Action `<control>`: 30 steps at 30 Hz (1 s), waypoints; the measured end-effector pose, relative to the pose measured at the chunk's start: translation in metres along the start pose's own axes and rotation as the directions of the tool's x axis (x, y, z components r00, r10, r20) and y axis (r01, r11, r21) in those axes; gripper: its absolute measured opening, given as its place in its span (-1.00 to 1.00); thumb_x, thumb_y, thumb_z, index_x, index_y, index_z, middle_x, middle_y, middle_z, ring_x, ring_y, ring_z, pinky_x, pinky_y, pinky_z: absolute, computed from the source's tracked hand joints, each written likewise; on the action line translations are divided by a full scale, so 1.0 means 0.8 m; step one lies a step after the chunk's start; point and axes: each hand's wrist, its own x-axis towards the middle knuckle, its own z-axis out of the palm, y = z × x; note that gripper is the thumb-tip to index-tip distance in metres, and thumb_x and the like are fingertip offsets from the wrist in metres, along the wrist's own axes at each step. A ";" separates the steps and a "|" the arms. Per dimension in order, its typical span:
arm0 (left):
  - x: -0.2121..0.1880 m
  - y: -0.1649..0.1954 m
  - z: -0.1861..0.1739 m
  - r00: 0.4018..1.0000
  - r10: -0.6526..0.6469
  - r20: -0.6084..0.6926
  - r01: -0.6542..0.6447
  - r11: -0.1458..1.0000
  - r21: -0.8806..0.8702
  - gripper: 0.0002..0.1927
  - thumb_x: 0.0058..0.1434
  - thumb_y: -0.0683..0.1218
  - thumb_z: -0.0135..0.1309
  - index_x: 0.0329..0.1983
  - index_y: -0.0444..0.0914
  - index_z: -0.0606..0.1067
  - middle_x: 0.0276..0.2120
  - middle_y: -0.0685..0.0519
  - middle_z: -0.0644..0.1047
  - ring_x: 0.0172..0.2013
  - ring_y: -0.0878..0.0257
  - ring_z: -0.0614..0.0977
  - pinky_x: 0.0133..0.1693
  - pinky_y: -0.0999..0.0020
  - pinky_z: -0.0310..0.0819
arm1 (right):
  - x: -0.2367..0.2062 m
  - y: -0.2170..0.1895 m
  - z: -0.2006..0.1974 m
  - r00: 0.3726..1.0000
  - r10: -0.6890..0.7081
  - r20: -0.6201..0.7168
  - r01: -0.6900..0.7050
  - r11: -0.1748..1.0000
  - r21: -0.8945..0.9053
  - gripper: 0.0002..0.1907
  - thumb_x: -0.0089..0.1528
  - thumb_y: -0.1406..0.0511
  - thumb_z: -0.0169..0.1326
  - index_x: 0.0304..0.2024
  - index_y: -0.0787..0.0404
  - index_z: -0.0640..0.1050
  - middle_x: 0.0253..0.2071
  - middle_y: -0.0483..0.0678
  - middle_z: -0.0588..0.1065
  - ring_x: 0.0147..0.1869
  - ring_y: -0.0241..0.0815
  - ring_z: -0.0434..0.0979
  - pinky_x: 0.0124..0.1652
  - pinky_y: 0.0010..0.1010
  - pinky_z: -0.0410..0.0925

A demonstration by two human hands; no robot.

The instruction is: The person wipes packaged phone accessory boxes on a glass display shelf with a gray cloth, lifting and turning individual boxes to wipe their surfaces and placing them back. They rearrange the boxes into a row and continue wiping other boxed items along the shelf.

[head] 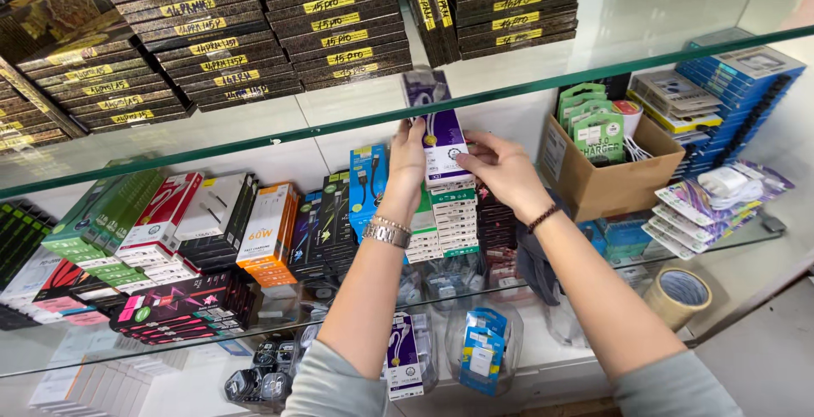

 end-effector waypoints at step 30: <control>-0.134 -0.110 -0.043 0.934 0.296 -0.200 -0.256 0.945 0.204 -0.58 0.52 0.00 -0.28 0.31 -0.29 0.34 0.11 -0.13 0.58 0.11 0.10 0.61 0.14 0.28 0.46 | -0.122 0.138 -0.054 0.989 -0.097 -0.109 -0.045 0.509 -0.859 -0.43 0.04 0.16 0.34 0.10 0.10 0.56 0.32 0.39 0.28 0.33 0.53 0.17 0.18 0.15 0.17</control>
